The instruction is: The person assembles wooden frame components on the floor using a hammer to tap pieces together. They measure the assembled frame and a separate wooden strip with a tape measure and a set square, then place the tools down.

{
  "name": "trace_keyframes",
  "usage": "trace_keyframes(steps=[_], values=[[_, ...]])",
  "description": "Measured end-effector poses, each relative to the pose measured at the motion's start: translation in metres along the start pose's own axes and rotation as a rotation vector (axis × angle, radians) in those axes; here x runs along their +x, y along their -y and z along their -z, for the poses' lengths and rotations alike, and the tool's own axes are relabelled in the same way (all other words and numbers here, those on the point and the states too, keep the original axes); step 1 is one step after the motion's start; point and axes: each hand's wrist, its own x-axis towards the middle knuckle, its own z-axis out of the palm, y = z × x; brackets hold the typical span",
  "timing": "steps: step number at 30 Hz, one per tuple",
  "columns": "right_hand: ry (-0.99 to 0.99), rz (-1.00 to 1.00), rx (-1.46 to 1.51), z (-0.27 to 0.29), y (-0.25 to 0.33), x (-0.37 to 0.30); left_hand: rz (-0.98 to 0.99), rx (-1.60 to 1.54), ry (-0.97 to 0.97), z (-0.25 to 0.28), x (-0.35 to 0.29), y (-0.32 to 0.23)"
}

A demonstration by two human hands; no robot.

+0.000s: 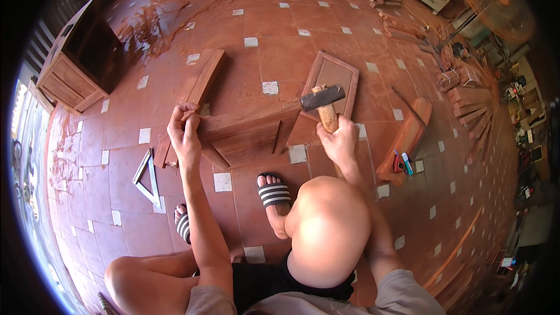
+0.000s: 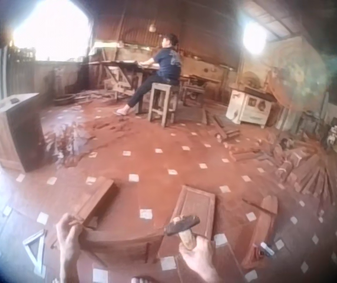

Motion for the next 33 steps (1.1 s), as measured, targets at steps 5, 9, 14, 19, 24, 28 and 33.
trace_keyframes(steps=[5, 9, 14, 19, 24, 28, 33], values=[[-0.016, 0.089, -0.225, 0.041, 0.047, 0.032, 0.007, 0.004, -0.018, -0.001, 0.000, 0.000], [0.078, 0.191, -0.340, 0.061, 0.074, 0.040, 0.028, -0.020, 0.014, 0.000, 0.000, -0.001], [0.165, 0.265, -0.509, 0.064, 0.080, 0.038, 0.036, -0.050, 0.016, 0.000, -0.001, -0.001], [0.122, 0.259, -0.504, 0.064, 0.074, 0.036, 0.016, -0.036, 0.031, 0.001, -0.002, -0.002], [0.033, 0.347, -0.453, 0.064, 0.061, 0.035, 0.030, -0.049, 0.042, 0.000, -0.001, -0.003], [0.031, 0.119, -0.204, 0.041, 0.041, 0.040, 0.031, -0.065, 0.055, 0.002, -0.001, -0.001], [0.176, -0.250, 0.147, 0.009, 0.020, 0.019, 0.031, -0.030, 0.037, 0.004, -0.001, 0.001]])
